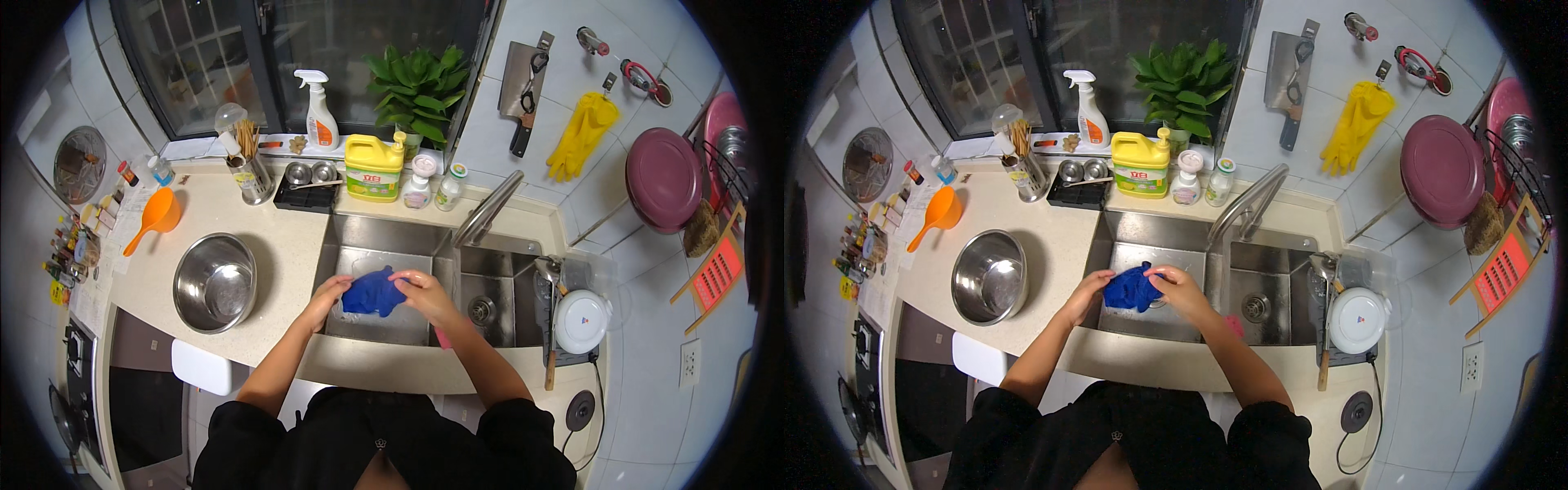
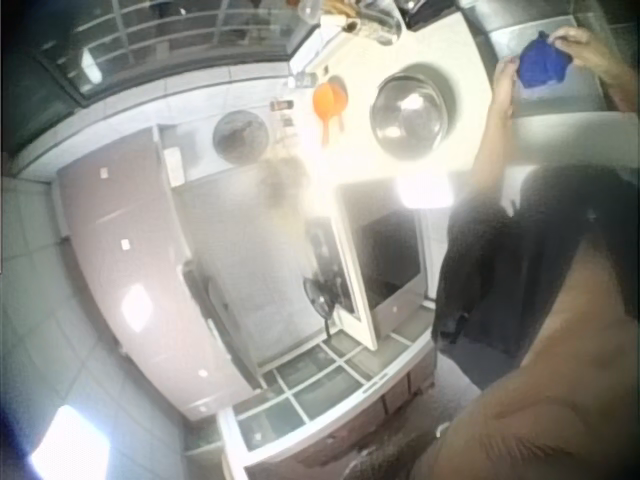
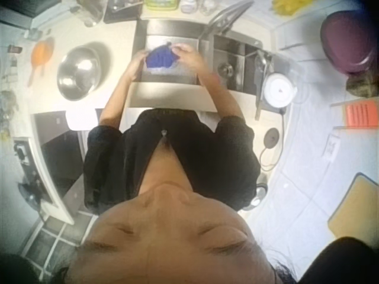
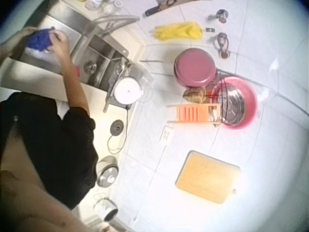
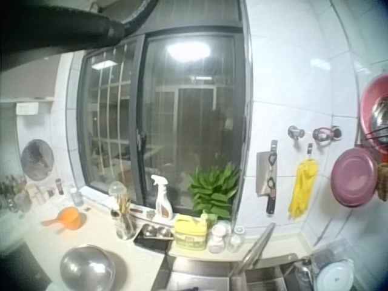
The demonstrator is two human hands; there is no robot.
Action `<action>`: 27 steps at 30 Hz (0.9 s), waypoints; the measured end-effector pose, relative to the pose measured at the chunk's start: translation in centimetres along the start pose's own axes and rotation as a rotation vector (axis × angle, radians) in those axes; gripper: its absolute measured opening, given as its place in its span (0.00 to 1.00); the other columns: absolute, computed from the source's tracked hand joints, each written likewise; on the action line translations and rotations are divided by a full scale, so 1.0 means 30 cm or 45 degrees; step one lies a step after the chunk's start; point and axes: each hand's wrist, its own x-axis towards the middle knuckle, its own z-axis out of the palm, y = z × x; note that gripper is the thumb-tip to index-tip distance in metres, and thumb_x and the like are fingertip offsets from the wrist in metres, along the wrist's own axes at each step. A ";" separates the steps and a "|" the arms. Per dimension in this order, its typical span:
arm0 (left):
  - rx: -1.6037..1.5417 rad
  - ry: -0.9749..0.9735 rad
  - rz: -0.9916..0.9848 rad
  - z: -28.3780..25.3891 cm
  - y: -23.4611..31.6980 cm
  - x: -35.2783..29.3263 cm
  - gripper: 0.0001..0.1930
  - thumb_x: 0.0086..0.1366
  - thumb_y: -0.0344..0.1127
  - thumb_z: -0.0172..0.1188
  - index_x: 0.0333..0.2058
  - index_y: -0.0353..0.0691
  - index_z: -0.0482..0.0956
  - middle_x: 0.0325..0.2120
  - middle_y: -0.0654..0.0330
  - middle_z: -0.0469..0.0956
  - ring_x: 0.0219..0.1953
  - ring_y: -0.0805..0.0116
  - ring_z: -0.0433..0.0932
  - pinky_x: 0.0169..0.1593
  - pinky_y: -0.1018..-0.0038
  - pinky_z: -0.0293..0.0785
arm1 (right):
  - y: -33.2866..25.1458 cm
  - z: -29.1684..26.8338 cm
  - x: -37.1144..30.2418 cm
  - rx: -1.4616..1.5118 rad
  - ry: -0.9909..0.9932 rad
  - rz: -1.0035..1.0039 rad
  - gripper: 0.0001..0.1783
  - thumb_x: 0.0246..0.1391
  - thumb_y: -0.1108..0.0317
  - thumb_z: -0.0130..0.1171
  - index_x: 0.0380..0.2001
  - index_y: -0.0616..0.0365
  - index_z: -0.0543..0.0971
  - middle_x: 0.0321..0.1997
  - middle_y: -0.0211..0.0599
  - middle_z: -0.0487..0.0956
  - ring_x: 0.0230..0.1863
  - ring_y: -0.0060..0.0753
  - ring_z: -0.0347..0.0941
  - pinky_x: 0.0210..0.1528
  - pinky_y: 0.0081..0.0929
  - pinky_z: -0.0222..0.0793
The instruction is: The person washes a metal ladle and a stainless steel bowl in a kitchen sink using a pink sponge and running water. After rinsing, the person dries the bowl and ladle with a blue cloth and places them on the counter.
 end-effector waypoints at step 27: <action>-0.197 0.022 -0.318 0.161 0.186 -0.614 0.17 0.59 0.37 0.54 0.44 0.35 0.70 0.32 0.64 0.75 0.30 0.81 0.73 0.31 0.85 0.71 | -0.014 0.126 0.113 -1.095 0.023 -0.453 0.10 0.51 0.69 0.53 0.36 0.62 0.71 0.32 0.36 0.73 0.37 0.26 0.71 0.36 0.21 0.69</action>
